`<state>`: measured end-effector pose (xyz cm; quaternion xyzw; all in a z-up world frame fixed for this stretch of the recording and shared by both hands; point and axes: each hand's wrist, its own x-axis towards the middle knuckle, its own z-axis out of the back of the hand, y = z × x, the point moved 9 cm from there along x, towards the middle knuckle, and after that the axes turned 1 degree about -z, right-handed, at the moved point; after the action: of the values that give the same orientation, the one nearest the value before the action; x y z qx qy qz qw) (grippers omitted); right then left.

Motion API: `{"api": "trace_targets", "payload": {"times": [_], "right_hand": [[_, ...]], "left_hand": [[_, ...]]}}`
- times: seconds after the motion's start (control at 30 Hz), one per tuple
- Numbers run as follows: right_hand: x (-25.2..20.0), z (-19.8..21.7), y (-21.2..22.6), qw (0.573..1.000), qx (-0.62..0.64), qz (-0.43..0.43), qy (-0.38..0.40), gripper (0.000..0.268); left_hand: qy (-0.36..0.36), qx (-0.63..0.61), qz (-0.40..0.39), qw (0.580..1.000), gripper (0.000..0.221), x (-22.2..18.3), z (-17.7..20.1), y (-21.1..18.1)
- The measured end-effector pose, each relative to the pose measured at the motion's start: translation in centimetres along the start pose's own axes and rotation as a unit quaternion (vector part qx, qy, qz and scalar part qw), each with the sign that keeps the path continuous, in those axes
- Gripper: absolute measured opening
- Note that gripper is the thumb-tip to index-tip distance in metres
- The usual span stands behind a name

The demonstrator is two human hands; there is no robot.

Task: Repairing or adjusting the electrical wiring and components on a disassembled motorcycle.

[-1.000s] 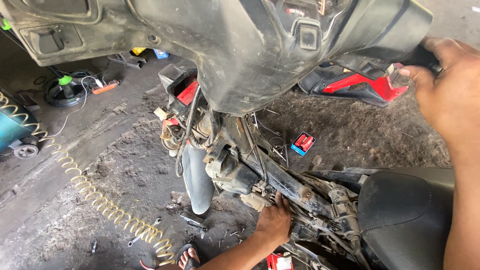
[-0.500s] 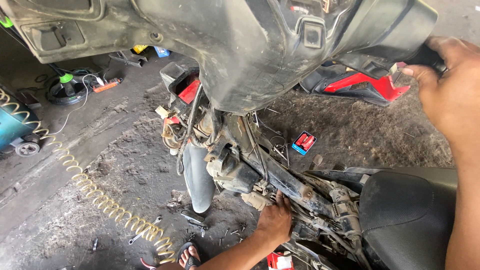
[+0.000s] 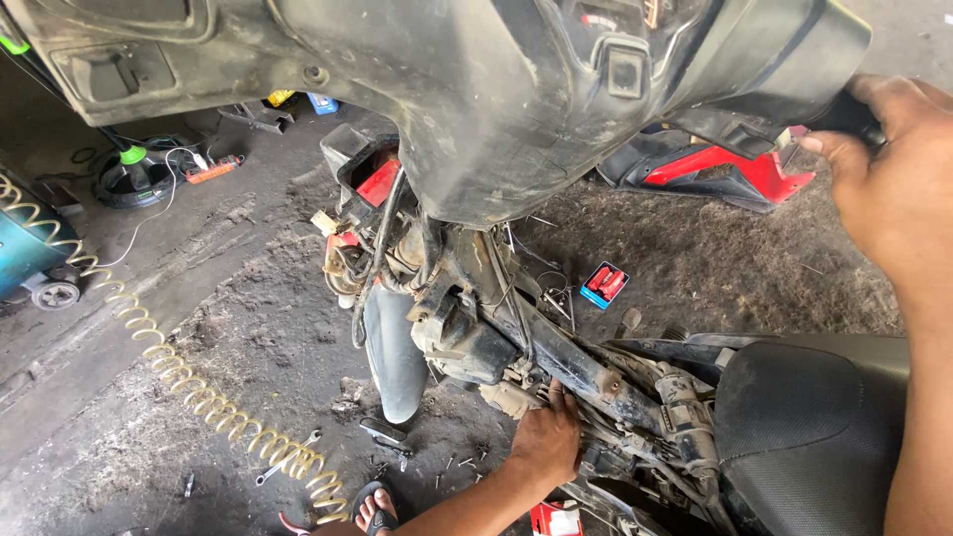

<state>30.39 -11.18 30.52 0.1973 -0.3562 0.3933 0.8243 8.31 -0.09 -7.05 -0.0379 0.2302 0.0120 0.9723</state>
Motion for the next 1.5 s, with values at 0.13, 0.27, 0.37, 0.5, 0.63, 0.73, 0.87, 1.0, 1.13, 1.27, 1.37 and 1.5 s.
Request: {"api": "trace_targets", "payload": {"times": [0.13, 0.27, 0.37, 0.5, 0.63, 0.73, 0.87, 1.0, 1.13, 1.27, 1.37, 1.5], "right_hand": [[0.8, 1.1, 2.4, 0.998, -0.046, 0.019, 0.026, 0.029], [2.1, 3.1, 6.4, 0.997, -0.069, 0.035, 0.015, 0.049], [1.6, 4.4, 8.3, 0.989, -0.128, 0.064, -0.045, 0.054], [-2.1, 2.6, 6.3, 0.991, -0.079, 0.055, -0.092, 0.037], [-4.0, 1.0, 4.7, 0.993, 0.067, -0.003, -0.096, 0.020], [-2.1, 1.3, 13.9, 0.987, 0.036, 0.132, -0.085, 0.005], [0.0, -7.1, 15.4, 0.919, 0.357, -0.108, 0.131, 0.019], [0.4, -18.3, 15.0, 0.745, 0.502, -0.346, 0.270, 0.025], [1.6, -21.5, 14.9, 0.664, 0.590, -0.394, 0.237, 0.020], [2.5, -19.6, 17.4, 0.598, 0.675, -0.387, 0.194, 0.016], [2.2, -19.4, 18.0, 0.615, 0.654, -0.401, 0.181, 0.016], [-1.7, -20.7, 15.3, 0.675, 0.559, -0.462, 0.133, 0.022]], "left_hand": [[0.004, 0.014, -0.005, 1.000, 0.086, -0.8, 1.1, -0.1], [-0.046, 0.062, -0.008, 0.997, 0.086, 0.3, -0.5, -0.2], [-0.071, 0.069, -0.017, 0.995, 0.082, 0.3, -0.8, -0.2], [-0.056, -0.070, -0.002, 0.996, 0.077, -1.6, 0.5, 0.8], [-0.057, -0.119, 0.002, 0.991, 0.076, -4.5, 2.7, 0.8], [-0.124, -0.121, -0.017, 0.985, 0.066, -4.6, 1.8, 0.8], [-0.170, -0.186, -0.077, 0.965, 0.043, -4.0, -1.7, -0.2], [-0.165, -0.186, -0.119, 0.961, 0.024, -4.5, -5.7, -0.8], [-0.142, -0.185, -0.155, 0.960, 0.023, -6.2, -8.2, -0.9], [-0.129, -0.176, -0.202, 0.955, 0.022, -7.4, -9.7, -1.3], [-0.121, -0.171, -0.231, 0.950, 0.021, -8.7, -10.7, -1.9], [-0.103, -0.155, -0.284, 0.941, 0.022, -11.1, -12.3, -3.4]]}}
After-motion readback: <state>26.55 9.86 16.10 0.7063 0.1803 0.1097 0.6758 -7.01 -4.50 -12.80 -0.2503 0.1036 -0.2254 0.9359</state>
